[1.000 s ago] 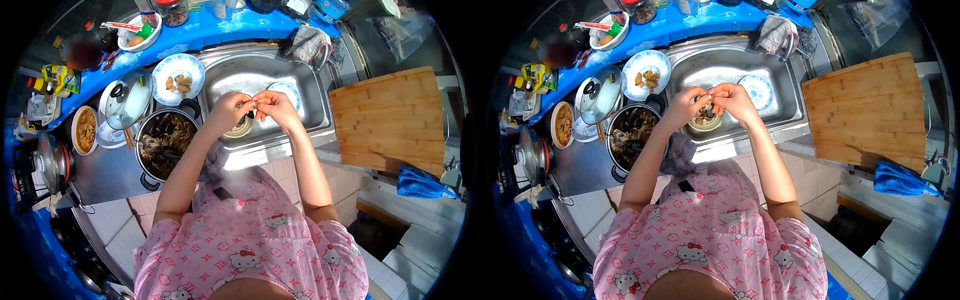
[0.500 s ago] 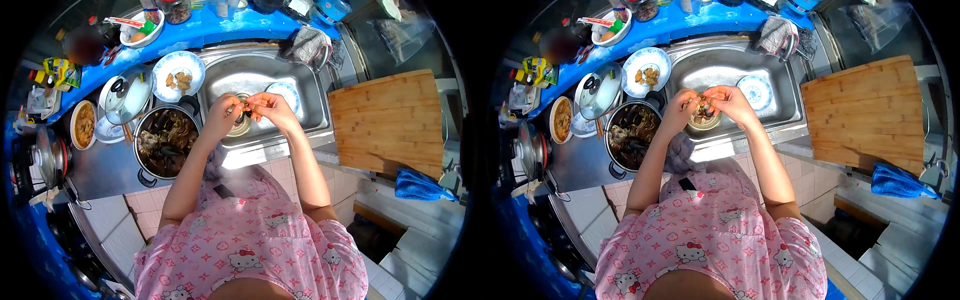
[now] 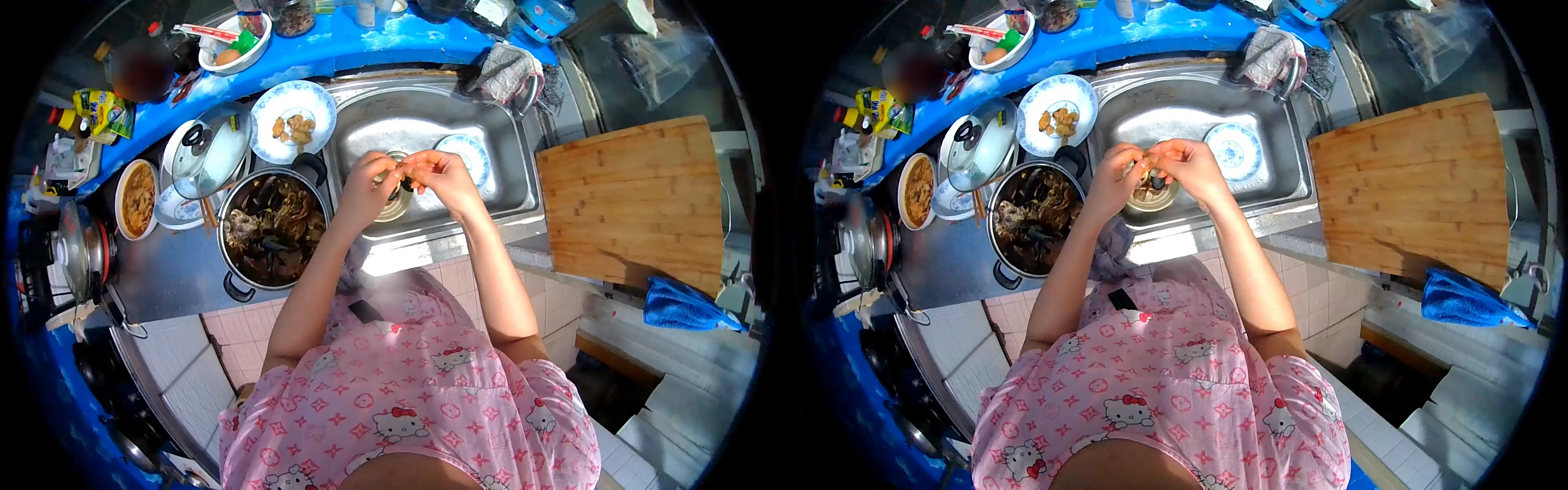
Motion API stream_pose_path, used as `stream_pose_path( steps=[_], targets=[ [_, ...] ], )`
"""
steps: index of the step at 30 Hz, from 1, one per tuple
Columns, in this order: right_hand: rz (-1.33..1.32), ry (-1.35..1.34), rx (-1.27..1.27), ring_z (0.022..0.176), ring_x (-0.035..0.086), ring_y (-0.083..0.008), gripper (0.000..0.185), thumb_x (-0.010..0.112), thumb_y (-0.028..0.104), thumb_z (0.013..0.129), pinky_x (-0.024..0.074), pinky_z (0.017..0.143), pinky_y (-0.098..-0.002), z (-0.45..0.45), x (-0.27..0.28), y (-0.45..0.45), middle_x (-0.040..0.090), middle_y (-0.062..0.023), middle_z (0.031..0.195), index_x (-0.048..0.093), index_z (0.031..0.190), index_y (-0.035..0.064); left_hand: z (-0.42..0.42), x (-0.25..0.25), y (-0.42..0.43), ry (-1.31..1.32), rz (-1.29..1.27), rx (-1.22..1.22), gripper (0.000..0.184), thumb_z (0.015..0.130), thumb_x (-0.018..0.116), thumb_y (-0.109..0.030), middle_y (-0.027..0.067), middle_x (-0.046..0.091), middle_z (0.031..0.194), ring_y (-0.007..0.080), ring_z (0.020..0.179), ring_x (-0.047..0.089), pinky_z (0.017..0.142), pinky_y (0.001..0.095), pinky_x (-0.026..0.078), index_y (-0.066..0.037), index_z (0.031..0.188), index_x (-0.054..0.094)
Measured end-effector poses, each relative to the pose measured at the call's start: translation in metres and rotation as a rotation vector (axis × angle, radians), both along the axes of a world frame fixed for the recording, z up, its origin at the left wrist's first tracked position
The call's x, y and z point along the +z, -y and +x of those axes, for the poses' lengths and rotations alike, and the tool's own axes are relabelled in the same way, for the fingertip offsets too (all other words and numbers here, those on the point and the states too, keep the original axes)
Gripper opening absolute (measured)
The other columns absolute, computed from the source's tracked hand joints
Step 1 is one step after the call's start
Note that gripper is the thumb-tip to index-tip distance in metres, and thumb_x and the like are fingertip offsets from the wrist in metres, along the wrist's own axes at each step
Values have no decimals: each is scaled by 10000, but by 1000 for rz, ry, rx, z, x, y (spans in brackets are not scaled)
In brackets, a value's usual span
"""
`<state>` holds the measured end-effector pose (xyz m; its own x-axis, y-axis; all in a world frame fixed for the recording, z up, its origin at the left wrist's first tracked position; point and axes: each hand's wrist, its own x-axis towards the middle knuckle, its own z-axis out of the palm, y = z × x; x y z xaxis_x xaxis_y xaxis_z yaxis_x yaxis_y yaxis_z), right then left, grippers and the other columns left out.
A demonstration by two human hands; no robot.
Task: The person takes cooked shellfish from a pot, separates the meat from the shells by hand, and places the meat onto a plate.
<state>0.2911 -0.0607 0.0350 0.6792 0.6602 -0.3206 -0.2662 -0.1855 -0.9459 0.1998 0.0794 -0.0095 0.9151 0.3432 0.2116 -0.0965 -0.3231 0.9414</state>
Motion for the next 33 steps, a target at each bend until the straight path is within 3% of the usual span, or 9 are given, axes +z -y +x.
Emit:
stream_pose_path(
  steps=[5,10,13,14,18,23,29,30,33],
  targets=[
    [-258,242,-82,645,577,-59,112,633,42,815,472,566,-210,13,-39,-4,650,-53,743,652,904,-22,9,-31,5,-41,233,145,166,795,643,-145,116,601,936,290,872,561,791,365,432,-1,876,628],
    [-391,556,31,626,631,-239,201,691,95,720,489,610,-327,11,-90,-6,654,-109,730,666,912,41,-5,-32,2,-197,479,252,179,762,663,-150,116,614,926,307,904,551,816,391,432,-23,887,662],
    [-568,522,13,579,592,-128,189,710,122,747,486,576,-266,3,-97,-9,660,-73,733,658,894,16,-31,-23,-18,-209,460,273,317,746,642,-98,127,598,993,328,944,528,851,393,416,-56,1059,615],
    [-691,502,74,682,618,-180,271,705,81,728,497,640,-297,1,-93,-12,647,-108,834,629,983,31,-42,-13,-27,-194,472,309,346,743,635,-83,128,595,1002,327,948,527,857,394,412,-60,1086,600],
    [-377,917,105,941,555,-326,590,673,-24,667,457,816,-370,-34,-66,-32,527,-176,1077,485,1215,90,-95,-5,-76,-223,408,396,341,745,622,-71,140,601,1018,322,1002,522,901,411,400,-65,1085,596],
    [-231,1044,312,857,570,-300,226,695,185,699,446,760,-379,-101,-52,-90,599,-113,736,660,881,56,-156,-19,-122,-333,284,507,237,801,599,-80,134,645,937,280,901,601,836,366,446,-35,1032,623],
    [-440,1252,469,730,608,-280,235,679,287,707,487,633,-385,-174,-80,-141,615,-105,746,635,747,60,-188,-30,-143,-353,220,497,231,850,579,-105,128,649,949,225,853,621,772,316,471,-27,1065,612],
    [-503,1256,491,705,618,-280,241,668,298,716,495,603,-385,-179,-85,-147,622,-107,736,636,732,60,-189,-20,-140,-361,153,523,212,836,586,-155,150,641,903,306,858,598,781,374,455,-17,991,629],
    [-610,1117,423,623,631,-298,235,633,291,746,503,545,-395,-179,-89,-148,633,-129,690,639,703,60,-197,-29,-139,-371,329,507,267,865,587,-187,158,644,931,260,826,624,739,348,476,-2,1056,609]
  ],
)
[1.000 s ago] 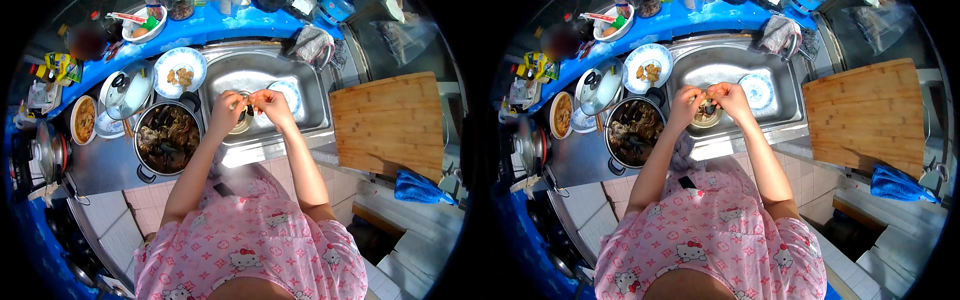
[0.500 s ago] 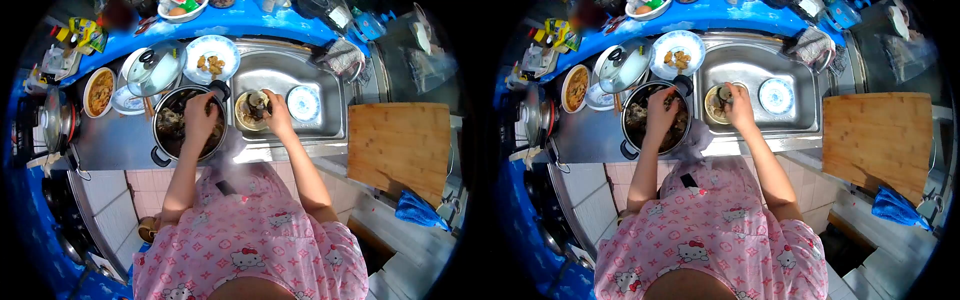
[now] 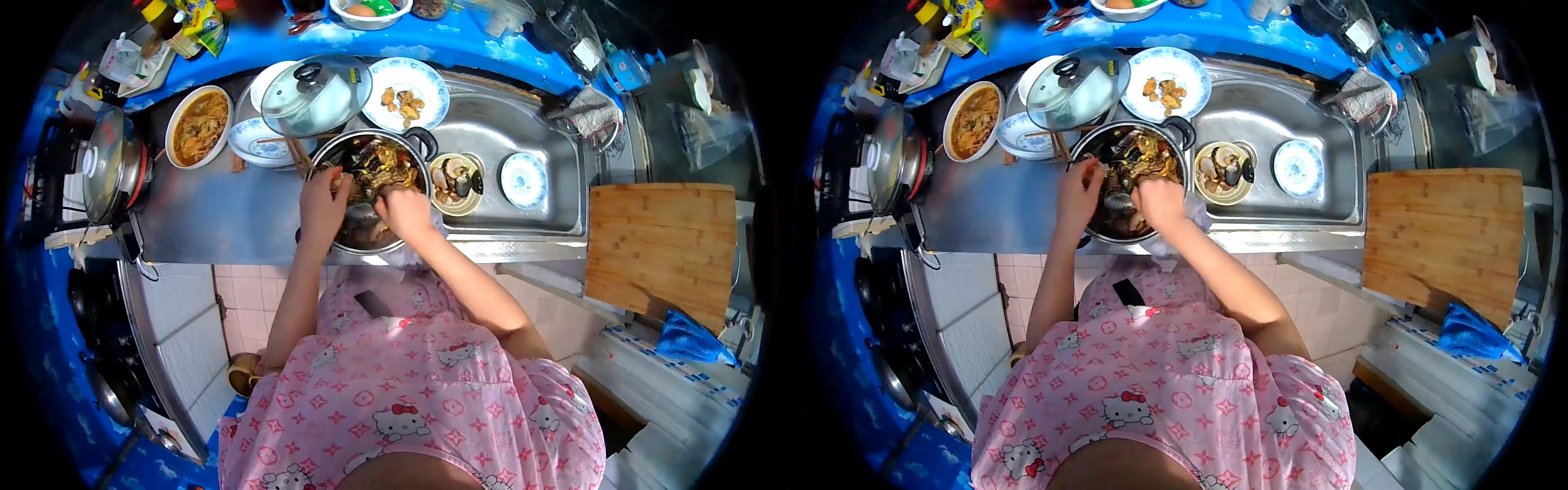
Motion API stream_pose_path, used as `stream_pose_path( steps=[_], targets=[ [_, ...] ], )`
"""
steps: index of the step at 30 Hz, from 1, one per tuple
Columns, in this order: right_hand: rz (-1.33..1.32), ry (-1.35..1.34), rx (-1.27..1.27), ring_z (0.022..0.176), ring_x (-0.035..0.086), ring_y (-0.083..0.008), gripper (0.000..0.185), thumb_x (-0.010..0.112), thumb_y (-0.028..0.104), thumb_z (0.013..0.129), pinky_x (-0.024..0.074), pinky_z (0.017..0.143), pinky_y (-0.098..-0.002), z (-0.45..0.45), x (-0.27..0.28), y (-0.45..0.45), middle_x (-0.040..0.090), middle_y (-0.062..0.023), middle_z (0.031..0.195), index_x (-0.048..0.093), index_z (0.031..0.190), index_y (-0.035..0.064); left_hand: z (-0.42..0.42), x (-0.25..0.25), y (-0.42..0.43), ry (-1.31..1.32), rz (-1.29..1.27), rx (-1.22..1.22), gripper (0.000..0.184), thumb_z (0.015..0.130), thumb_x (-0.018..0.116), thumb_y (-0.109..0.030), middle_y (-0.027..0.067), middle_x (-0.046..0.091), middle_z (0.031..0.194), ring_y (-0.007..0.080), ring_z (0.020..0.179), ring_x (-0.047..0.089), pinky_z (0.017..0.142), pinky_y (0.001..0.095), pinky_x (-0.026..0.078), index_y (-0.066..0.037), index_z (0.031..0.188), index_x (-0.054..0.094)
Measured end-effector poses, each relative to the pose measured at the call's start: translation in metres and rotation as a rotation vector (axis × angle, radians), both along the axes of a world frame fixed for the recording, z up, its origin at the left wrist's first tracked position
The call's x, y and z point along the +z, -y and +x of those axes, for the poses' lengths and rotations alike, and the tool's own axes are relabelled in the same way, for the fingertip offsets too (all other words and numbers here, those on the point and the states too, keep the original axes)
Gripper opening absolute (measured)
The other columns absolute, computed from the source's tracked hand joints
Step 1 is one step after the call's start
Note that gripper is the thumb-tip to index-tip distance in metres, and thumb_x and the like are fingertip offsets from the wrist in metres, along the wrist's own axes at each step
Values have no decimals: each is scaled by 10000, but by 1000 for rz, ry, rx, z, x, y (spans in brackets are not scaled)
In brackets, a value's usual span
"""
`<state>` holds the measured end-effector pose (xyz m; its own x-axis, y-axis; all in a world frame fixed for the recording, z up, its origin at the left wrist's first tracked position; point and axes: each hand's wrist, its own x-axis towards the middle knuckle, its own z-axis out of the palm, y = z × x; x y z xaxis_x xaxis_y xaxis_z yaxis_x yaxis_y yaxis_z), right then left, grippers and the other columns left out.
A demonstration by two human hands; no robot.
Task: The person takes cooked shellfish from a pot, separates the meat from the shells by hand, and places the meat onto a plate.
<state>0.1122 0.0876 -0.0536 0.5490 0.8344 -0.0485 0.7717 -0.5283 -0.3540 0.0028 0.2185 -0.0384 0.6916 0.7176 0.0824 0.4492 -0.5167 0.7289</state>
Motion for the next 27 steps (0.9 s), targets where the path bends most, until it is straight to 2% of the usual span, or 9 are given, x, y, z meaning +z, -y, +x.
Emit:
stream_pose_path(
  steps=[4,8,9,12,13,15,19,23,27],
  targets=[
    [377,-207,-166,573,598,-351,223,612,229,782,476,533,-432,1,40,0,588,-179,602,596,675,34,7,39,34,16,-213,17,410,865,576,-330,177,614,922,335,911,571,790,412,439,5,1099,545],
    [512,-264,-250,534,567,-359,240,569,178,846,425,481,-411,-1,79,-8,554,-193,583,536,691,-2,14,59,32,354,-177,148,280,876,584,-224,152,613,905,290,868,588,773,367,446,4,1036,555],
    [538,-280,-253,513,565,-341,242,555,175,861,423,470,-395,0,82,-9,545,-186,566,530,700,-3,15,61,25,411,-38,132,251,883,577,-226,135,595,749,266,659,605,607,333,481,10,967,569],
    [621,-654,-273,421,530,-167,271,476,185,935,389,410,-302,-4,92,-11,531,-80,517,512,734,6,7,75,13,334,-733,82,236,901,567,-228,77,571,675,155,536,576,452,262,449,6,917,584],
    [645,-734,-273,411,508,-127,274,462,192,946,378,399,-282,-5,94,-11,523,-50,515,510,746,12,8,67,14,461,-782,57,231,911,560,-231,29,546,648,69,463,522,347,216,376,-2,912,585],
    [696,-936,-270,387,431,-48,253,428,210,968,332,371,-216,-7,92,-9,490,24,525,505,793,45,10,72,16,490,-835,77,233,908,564,-240,22,555,682,68,509,538,358,224,390,-9,911,587],
    [758,-1280,-292,384,437,-52,206,451,210,957,320,371,-192,-10,91,-1,486,17,515,503,816,69,9,66,18,633,-1223,34,219,899,570,-243,13,584,799,56,646,566,449,230,441,-25,907,592],
    [555,-1106,-278,435,473,-52,202,492,210,935,330,414,-193,0,93,8,519,11,559,509,804,57,13,54,7,468,-845,-104,165,872,582,-173,35,617,930,85,830,575,741,240,458,-18,926,595],
    [517,-978,-228,465,505,-59,111,544,126,898,380,433,-201,7,85,14,528,11,572,525,901,16,15,53,-1,423,-665,-247,142,839,613,-108,41,616,949,112,889,571,791,248,443,-15,944,591]
  ],
)
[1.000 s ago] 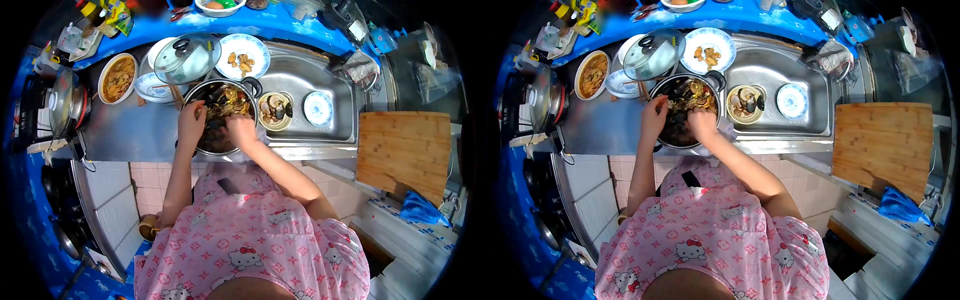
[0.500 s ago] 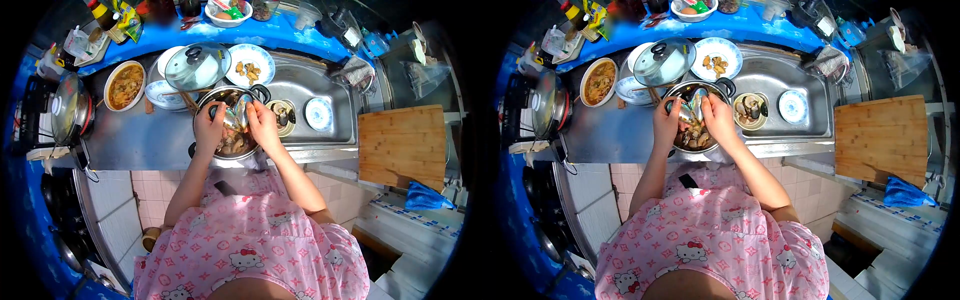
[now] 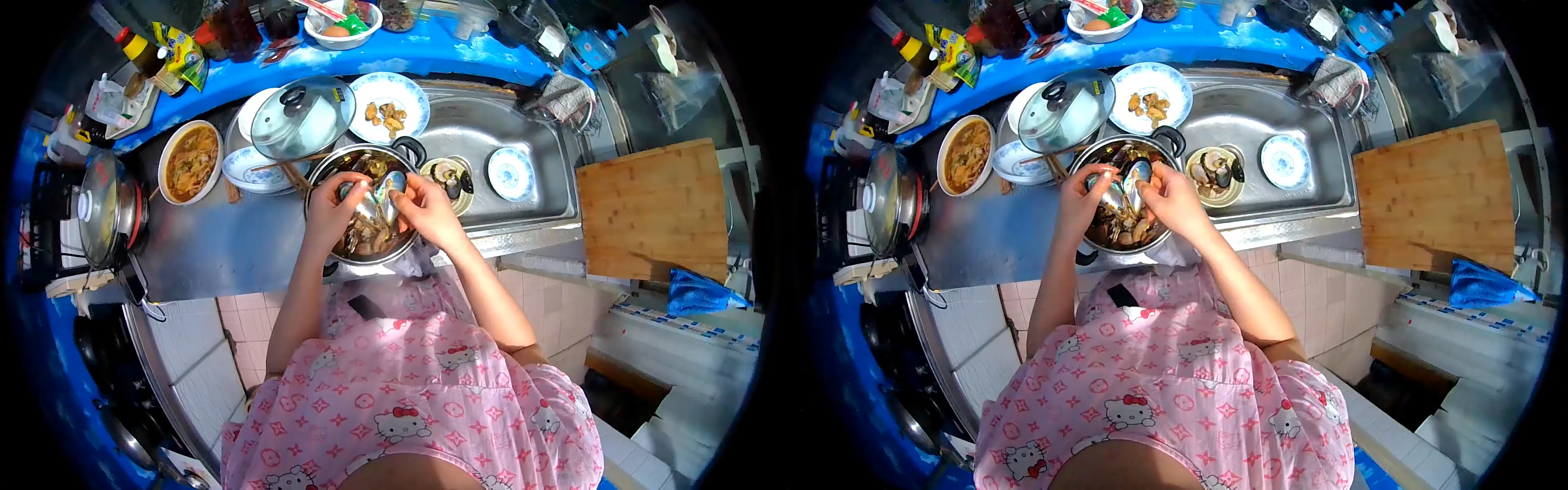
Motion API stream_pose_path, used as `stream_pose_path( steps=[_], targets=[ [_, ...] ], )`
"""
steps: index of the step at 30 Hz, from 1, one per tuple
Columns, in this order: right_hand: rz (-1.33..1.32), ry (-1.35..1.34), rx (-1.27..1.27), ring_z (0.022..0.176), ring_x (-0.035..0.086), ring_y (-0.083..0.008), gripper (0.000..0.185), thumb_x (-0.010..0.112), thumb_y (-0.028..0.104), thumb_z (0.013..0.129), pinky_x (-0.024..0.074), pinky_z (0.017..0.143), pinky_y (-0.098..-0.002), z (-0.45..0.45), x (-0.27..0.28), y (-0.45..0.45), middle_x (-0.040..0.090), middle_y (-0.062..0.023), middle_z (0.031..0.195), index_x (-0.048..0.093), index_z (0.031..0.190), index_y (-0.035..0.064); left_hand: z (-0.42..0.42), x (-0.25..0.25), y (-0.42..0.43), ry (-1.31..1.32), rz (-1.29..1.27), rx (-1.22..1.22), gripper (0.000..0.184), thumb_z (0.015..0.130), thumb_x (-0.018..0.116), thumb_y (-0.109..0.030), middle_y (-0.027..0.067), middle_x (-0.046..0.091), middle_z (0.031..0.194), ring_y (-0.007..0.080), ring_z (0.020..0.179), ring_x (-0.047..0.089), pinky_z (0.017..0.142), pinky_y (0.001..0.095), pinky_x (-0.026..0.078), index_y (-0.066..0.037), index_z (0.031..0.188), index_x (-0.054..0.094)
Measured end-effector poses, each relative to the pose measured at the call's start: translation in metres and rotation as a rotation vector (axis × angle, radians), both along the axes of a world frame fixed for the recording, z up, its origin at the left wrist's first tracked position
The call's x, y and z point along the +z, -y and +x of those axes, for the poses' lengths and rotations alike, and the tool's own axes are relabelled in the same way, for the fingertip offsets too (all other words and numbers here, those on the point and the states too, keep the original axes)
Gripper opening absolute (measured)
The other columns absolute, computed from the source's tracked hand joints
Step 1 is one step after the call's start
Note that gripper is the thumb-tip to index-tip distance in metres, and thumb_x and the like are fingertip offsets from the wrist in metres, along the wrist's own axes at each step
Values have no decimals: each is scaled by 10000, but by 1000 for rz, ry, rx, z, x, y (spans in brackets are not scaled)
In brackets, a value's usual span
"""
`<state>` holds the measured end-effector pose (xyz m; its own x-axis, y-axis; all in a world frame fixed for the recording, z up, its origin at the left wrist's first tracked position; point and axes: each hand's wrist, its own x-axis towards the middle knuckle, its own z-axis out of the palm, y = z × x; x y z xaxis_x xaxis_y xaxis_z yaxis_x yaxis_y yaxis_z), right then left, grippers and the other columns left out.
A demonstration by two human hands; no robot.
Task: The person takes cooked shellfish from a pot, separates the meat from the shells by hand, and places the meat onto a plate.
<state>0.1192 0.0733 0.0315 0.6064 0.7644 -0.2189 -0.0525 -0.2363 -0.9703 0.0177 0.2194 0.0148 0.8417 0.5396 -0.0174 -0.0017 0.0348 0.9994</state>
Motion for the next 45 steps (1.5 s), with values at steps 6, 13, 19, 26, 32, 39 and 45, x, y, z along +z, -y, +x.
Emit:
stream_pose_path(
  steps=[6,13,19,26,32,39,45],
  targets=[
    [-160,560,7,641,644,-217,339,610,71,821,485,554,-308,-4,18,-6,628,-135,735,490,1134,22,6,-3,4,-107,254,-22,302,682,729,-79,69,609,897,181,866,583,797,279,442,-15,924,562],
    [-160,599,26,756,619,-292,256,649,73,767,490,679,-375,10,8,-5,625,-154,831,602,1016,33,12,-8,4,-104,254,23,295,664,693,-60,93,608,868,220,797,584,742,309,449,-25,920,550],
    [-83,33,64,489,553,-79,215,571,41,846,462,463,-237,16,-6,-1,607,-59,623,603,1056,11,10,6,1,-132,330,-64,253,683,682,-64,92,635,850,173,775,604,721,285,462,-10,913,590],
    [-152,125,2,500,593,-101,170,548,38,849,475,472,-242,10,5,0,609,-66,593,627,991,-13,10,16,6,-291,251,-141,134,717,697,-78,69,660,700,105,623,581,623,249,463,29,795,674],
    [-167,216,10,505,606,-128,148,565,17,816,482,494,-276,11,-3,3,616,-70,593,632,944,-16,8,5,11,-212,298,-129,133,727,680,-100,106,662,704,147,615,607,602,280,470,18,790,669],
    [-170,141,-5,528,612,-137,145,587,-5,784,476,488,-278,8,-3,4,620,-95,627,632,923,-11,9,4,12,-229,372,-109,131,720,690,-92,87,643,664,113,580,569,578,272,450,12,795,664],
    [-199,205,-104,552,592,-154,107,632,25,760,460,532,-296,13,-22,3,617,-108,638,632,856,-22,15,3,16,-135,402,-85,131,725,665,-96,166,636,685,266,618,631,590,333,472,22,777,644]
  ],
)
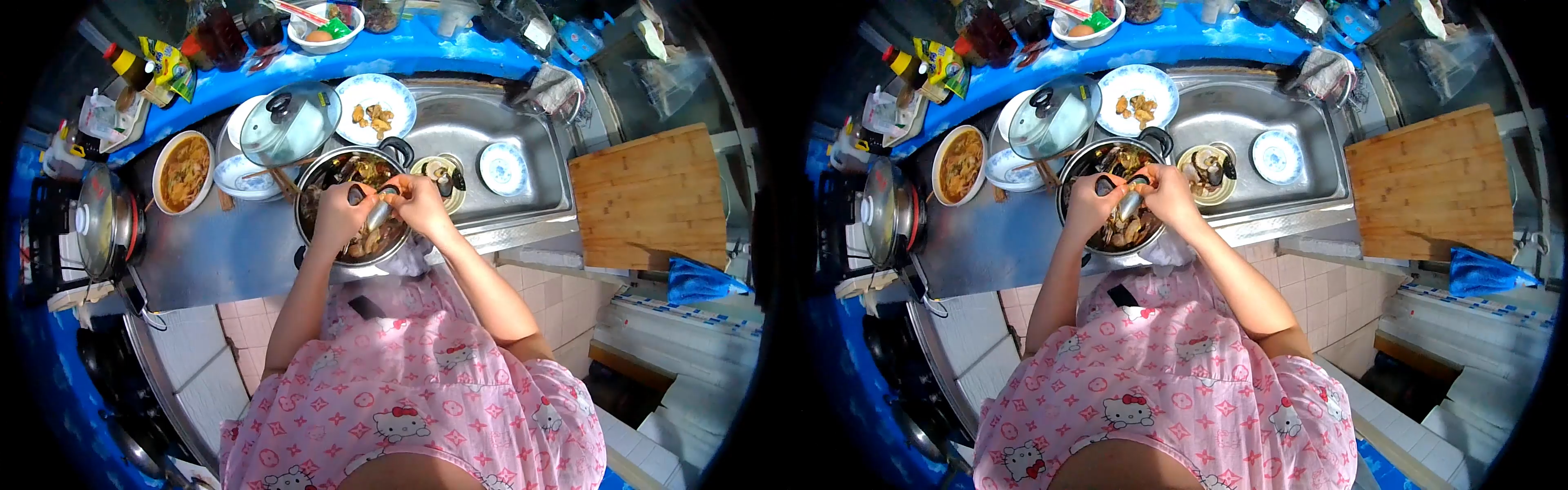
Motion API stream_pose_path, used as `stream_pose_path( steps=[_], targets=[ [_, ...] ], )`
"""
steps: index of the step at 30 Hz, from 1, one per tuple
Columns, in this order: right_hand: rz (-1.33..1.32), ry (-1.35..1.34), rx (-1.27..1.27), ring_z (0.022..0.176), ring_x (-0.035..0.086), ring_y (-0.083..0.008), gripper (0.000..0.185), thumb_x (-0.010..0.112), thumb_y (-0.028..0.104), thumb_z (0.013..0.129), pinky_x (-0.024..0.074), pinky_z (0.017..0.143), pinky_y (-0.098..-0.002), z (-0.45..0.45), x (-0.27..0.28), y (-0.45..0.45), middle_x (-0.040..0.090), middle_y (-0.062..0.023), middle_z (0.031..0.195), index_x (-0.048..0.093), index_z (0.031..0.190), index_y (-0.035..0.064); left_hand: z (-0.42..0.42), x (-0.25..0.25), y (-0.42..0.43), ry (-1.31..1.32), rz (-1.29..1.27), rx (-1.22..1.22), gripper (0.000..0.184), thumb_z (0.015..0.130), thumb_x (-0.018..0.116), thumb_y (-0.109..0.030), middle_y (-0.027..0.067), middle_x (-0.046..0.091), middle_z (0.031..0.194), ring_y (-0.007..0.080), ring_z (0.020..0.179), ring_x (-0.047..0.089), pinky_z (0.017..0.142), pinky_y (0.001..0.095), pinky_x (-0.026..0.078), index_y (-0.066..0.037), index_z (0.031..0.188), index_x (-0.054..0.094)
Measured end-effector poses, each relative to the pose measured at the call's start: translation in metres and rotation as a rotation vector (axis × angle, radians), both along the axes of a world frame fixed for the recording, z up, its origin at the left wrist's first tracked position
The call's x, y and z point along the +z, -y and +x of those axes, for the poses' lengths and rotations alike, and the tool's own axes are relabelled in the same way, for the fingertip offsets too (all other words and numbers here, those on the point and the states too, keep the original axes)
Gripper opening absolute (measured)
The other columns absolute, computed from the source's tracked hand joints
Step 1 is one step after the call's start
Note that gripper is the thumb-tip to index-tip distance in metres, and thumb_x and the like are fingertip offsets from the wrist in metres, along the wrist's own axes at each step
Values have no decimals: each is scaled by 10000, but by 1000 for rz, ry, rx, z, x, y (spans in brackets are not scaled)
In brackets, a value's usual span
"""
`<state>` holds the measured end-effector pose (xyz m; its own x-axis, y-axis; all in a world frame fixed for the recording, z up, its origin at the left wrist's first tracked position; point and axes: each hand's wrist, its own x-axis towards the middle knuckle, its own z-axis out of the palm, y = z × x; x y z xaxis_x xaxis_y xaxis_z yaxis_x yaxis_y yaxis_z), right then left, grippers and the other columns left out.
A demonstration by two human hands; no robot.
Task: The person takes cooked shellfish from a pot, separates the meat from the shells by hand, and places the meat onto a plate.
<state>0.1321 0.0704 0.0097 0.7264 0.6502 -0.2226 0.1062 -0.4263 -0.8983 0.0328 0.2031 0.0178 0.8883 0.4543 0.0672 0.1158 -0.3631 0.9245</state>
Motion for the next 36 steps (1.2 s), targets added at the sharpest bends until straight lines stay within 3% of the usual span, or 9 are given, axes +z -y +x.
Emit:
stream_pose_path(
  steps=[5,7,11,12,20,25,30,32,36],
  targets=[
    [112,80,-81,584,576,-179,118,662,63,750,441,557,-313,22,-30,-16,635,-146,682,634,830,-19,28,-27,-15,-88,-48,-6,183,705,662,-105,180,644,755,285,695,636,647,349,478,23,833,633],
    [50,-42,-89,550,538,-125,93,662,65,762,423,520,-290,39,-27,-25,628,-85,662,643,817,-9,46,-31,-24,18,-94,-6,229,692,667,-113,174,655,805,276,746,635,682,358,474,30,866,625],
    [103,-233,-166,501,492,-82,92,646,54,784,396,447,-245,83,-18,-56,605,-19,644,670,825,-24,94,-60,-50,50,-341,23,116,680,694,-38,54,649,730,120,661,582,614,282,449,1,778,647],
    [128,-268,-159,493,489,-84,101,649,53,777,393,439,-246,95,-19,-63,604,-23,642,674,837,-24,107,-60,-52,157,-472,37,121,686,695,-31,47,646,734,133,649,580,605,287,448,2,792,646],
    [-123,-37,-238,532,536,-110,168,697,123,720,430,500,-266,166,-70,-105,622,-48,657,687,829,-4,164,-46,-56,-275,-578,343,288,643,729,-26,107,637,824,184,723,607,608,322,464,55,893,612],
    [-290,90,-239,649,629,-173,273,725,238,667,485,595,-318,177,-93,-114,676,-102,751,704,806,4,171,-93,-56,-205,-608,399,288,663,726,-96,115,599,751,198,592,592,404,323,453,82,838,582],
    [-173,-27,-174,631,607,-174,213,712,176,716,474,564,-306,170,-83,-108,662,-93,740,698,847,8,158,-71,-53,-142,-796,267,413,849,633,-226,156,607,962,200,806,620,595,325,551,95,1086,526],
    [41,-310,-201,510,497,-98,157,699,184,764,375,447,-250,167,-52,-85,626,-24,687,699,839,46,134,-39,-56,-239,-692,98,440,884,594,-283,156,607,1016,201,832,623,606,305,546,83,1116,521],
    [105,-151,-355,512,428,-49,172,687,194,802,318,460,-218,159,-38,-10,573,28,636,686,856,31,67,-44,-46,72,-369,108,284,920,535,-214,96,643,1028,151,821,623,707,255,505,-5,1109,576]
  ],
)
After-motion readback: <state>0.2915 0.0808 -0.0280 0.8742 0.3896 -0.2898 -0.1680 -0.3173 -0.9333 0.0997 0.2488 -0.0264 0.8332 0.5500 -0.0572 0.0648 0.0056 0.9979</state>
